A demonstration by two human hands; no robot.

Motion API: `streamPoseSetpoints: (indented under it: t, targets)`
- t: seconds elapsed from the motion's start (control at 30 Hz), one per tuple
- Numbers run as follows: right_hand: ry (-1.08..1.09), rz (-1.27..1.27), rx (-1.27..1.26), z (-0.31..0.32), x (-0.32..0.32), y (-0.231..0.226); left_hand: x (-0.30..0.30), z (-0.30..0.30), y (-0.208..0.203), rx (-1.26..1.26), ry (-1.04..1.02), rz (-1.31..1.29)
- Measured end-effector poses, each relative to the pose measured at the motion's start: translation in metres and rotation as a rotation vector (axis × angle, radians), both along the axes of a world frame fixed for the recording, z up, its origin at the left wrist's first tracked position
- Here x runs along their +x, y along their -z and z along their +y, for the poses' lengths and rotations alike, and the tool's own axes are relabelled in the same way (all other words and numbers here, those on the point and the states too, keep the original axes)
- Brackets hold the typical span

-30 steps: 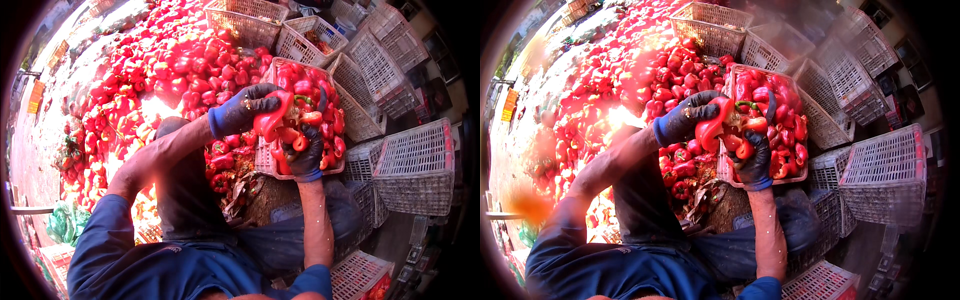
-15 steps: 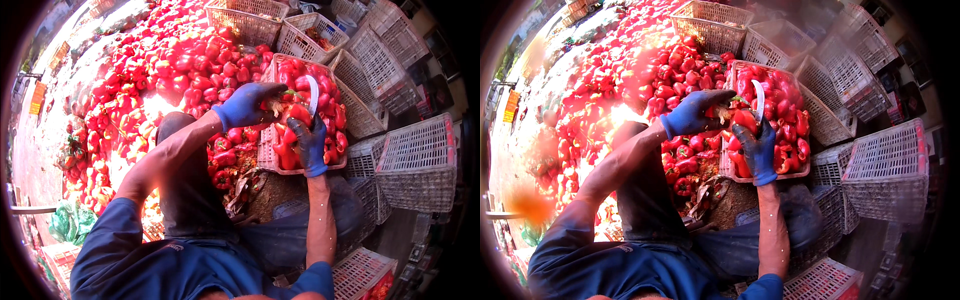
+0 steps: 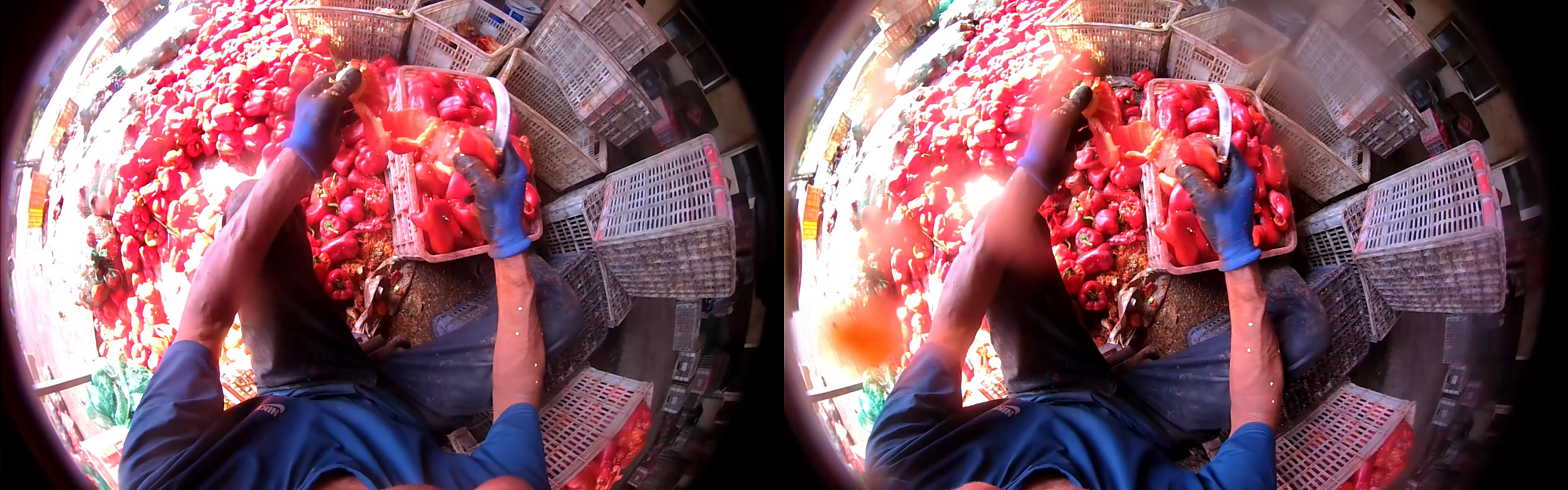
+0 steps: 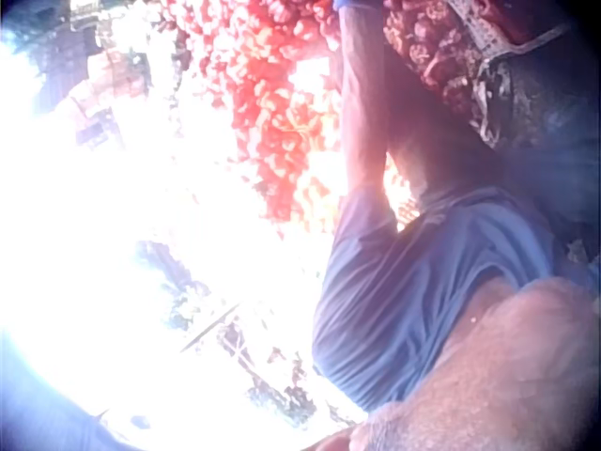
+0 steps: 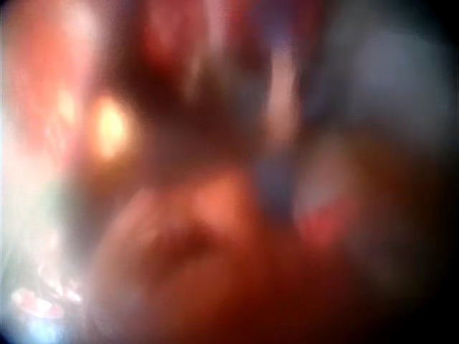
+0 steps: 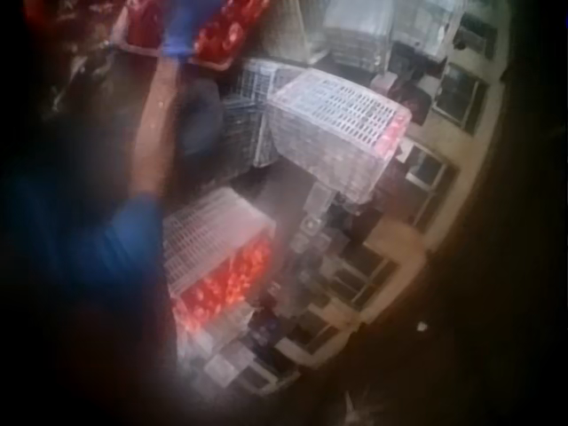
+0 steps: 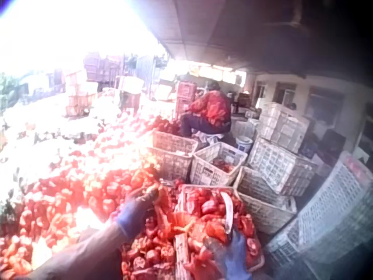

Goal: The person cores red bell peppers using a curved knife. They remove the internal seeds and stems from each pepper and place the processed vegetables into a plastic crate.

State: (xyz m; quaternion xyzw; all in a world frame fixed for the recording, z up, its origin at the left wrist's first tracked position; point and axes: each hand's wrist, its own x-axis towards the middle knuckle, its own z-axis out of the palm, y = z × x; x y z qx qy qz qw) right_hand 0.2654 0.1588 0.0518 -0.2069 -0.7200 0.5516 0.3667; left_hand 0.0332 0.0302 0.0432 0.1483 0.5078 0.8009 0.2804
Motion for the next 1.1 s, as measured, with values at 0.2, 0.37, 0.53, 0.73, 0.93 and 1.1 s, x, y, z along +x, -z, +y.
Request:
streamPoseSetpoints:
  t: [0.2, 0.37, 0.53, 0.73, 0.93, 1.1]
  targets:
    - [-0.003, -0.044, 0.040, 0.017, 0.017, -0.015, -0.019, 0.017, 0.022, 0.143, 0.083, -0.122]
    - [0.033, 0.065, -0.159, 0.043, 0.057, -0.012, -0.031, 0.038, 0.017, -0.114, -0.402, 0.560]
    - [0.300, -0.153, 0.542, 0.077, 0.062, -0.026, -0.024, 0.036, 0.030, -0.078, -0.166, 0.555]
    - [0.334, -0.731, 0.571, 0.069, 0.034, 0.033, 0.003, 0.021, 0.019, 0.045, 0.217, 0.034]
    - [0.013, -0.100, -0.262, 0.025, 0.009, 0.010, 0.007, 0.018, 0.014, 0.178, 0.379, -0.057]
    - [0.007, -0.210, 0.187, 0.000, -0.021, 0.054, 0.012, 0.012, 0.012, 0.137, 0.633, -0.095]
